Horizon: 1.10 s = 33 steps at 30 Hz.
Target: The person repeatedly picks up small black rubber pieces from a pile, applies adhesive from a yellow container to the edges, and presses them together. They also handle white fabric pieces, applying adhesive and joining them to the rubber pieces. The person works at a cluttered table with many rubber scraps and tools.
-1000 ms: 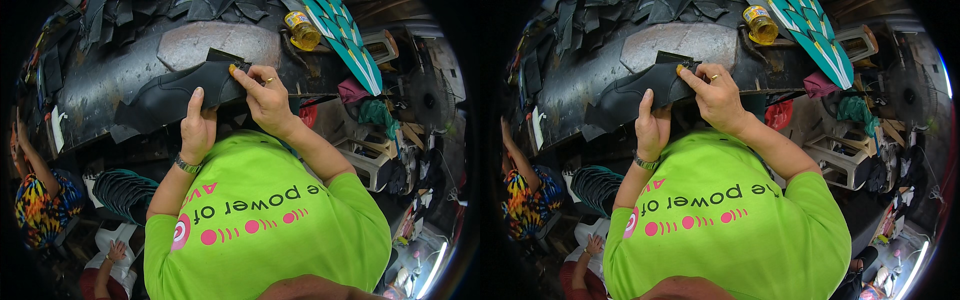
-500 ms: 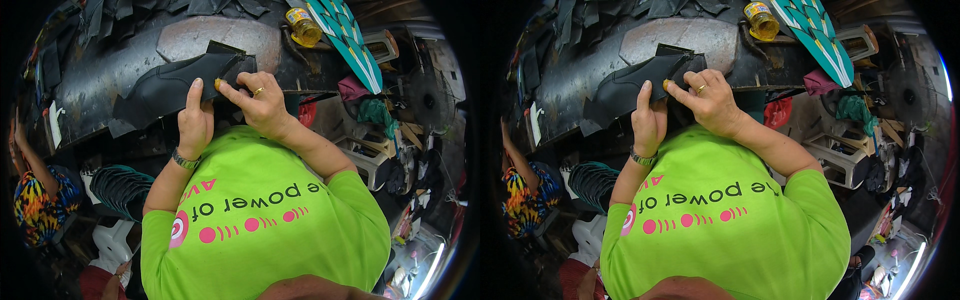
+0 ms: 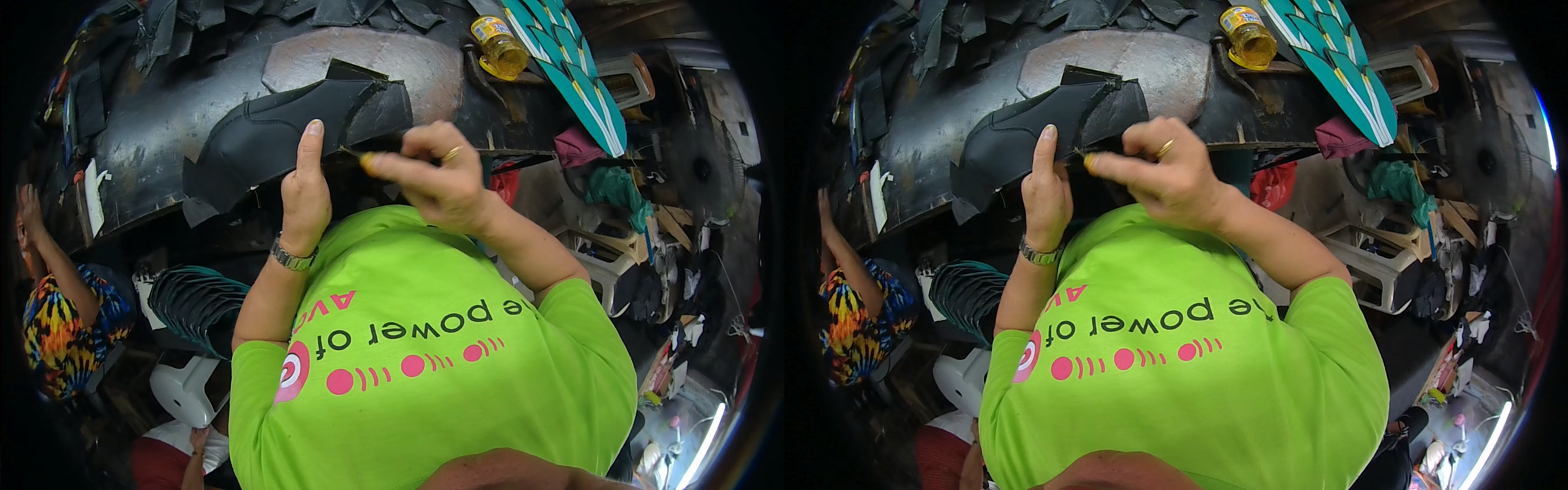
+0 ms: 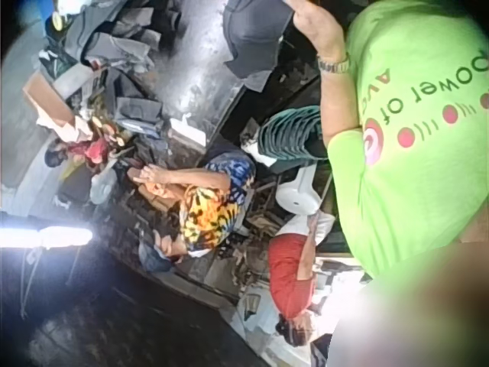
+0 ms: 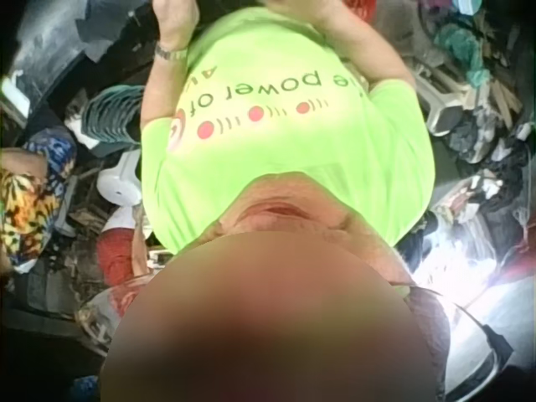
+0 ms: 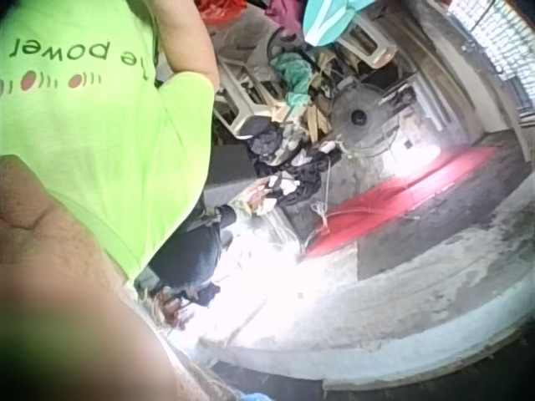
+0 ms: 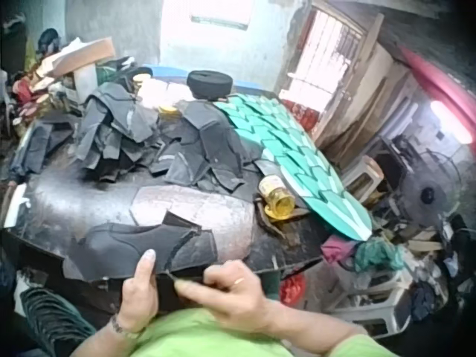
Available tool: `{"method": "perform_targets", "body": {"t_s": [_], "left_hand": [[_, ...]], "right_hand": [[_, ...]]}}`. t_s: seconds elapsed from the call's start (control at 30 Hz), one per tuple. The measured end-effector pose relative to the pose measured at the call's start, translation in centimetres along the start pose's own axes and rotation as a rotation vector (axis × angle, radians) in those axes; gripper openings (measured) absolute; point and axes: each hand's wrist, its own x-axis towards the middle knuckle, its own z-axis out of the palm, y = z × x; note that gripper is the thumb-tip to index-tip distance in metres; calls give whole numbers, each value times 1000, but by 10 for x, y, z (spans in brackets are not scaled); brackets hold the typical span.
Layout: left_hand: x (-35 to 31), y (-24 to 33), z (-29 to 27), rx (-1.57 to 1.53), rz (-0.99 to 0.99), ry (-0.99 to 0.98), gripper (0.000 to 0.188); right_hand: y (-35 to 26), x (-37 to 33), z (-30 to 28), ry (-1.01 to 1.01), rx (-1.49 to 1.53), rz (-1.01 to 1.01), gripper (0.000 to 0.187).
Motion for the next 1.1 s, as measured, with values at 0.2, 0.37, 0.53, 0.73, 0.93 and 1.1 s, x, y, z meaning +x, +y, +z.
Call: {"method": "perform_targets", "body": {"t_s": [0.2,0.37,0.53,0.73,0.93,1.1], "left_hand": [[4,84,-21,1178,554,-352,26],[23,137,-21,1501,720,-689,29],[37,160,-28,1798,415,-1007,31],[47,191,-37,1958,-49,-1022,37],[26,160,-27,1550,1054,-215,25],[-15,42,-7,838,29,-667,31]], "right_hand": [[19,38,-24,155,664,338,103],[40,69,-25,234,1284,495,114],[53,69,-19,297,1475,646,114],[58,52,-7,326,1222,791,106],[44,28,18,315,1099,968,103],[35,17,23,335,1039,999,99]]}}
